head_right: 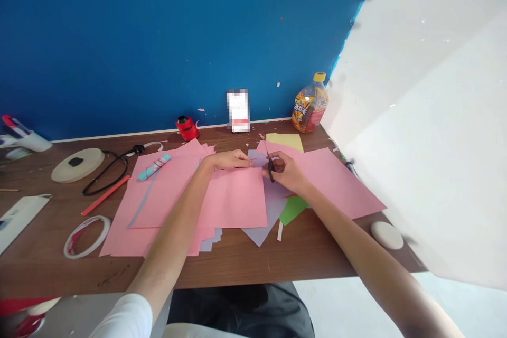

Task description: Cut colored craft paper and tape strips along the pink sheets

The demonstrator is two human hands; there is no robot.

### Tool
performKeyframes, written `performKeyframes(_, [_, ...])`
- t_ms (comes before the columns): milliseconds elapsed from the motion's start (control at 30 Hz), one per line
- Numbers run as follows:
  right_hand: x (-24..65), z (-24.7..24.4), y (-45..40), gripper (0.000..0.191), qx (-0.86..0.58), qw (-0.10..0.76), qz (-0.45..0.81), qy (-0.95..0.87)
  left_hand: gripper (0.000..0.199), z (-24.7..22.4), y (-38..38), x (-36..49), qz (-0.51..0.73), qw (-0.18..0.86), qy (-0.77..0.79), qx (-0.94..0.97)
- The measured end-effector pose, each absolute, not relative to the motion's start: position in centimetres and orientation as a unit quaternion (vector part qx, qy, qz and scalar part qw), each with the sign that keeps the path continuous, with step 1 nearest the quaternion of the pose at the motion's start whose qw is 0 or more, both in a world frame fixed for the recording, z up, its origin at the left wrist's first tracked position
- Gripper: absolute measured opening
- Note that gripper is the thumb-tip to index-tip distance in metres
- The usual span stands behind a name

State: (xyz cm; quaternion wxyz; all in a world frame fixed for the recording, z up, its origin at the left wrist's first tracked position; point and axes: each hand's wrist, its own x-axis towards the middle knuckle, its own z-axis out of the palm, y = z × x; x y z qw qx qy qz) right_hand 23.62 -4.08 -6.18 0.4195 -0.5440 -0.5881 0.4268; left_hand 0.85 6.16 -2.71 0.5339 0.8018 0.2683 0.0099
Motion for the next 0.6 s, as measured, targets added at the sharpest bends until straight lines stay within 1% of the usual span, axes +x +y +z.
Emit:
performKeyframes(67, [22.5,-6.2,-4.3,0.050,-0.541,0.430,0.468,-0.551,0.038,-2.5,6.1,1.0,0.012,0.543,0.256,0.800])
performKeyframes(167, [21.6,-6.1,-4.6,0.049,-0.543,0.451,0.491,-0.511,0.035,-2.5,6.1,1.1,0.013,0.538,0.254,0.804])
performKeyframes(333, [22.0,-5.9,-4.5,0.052,-0.533,0.469,0.526,-0.467,0.032,-2.7,6.5,1.0,0.024,0.474,0.293,0.830])
performKeyframes(400, [22.3,-5.9,-4.5,0.052,-0.529,0.473,0.533,-0.461,0.030,-2.7,6.7,0.6,0.035,0.456,0.328,0.827])
performKeyframes(500, [22.6,-5.9,-4.5,0.050,-0.528,0.471,0.532,-0.464,0.027,-2.9,7.2,-0.4,0.069,0.456,0.408,0.788])
performKeyframes(533, [22.7,-5.9,-4.5,0.050,-0.529,0.471,0.529,-0.467,0.027,-3.0,7.5,-0.8,0.095,0.444,0.450,0.769])
performKeyframes(600, [22.7,-6.0,-4.5,0.049,-0.530,0.474,0.518,-0.475,0.024,-3.2,8.1,-1.8,0.172,0.382,0.537,0.732])
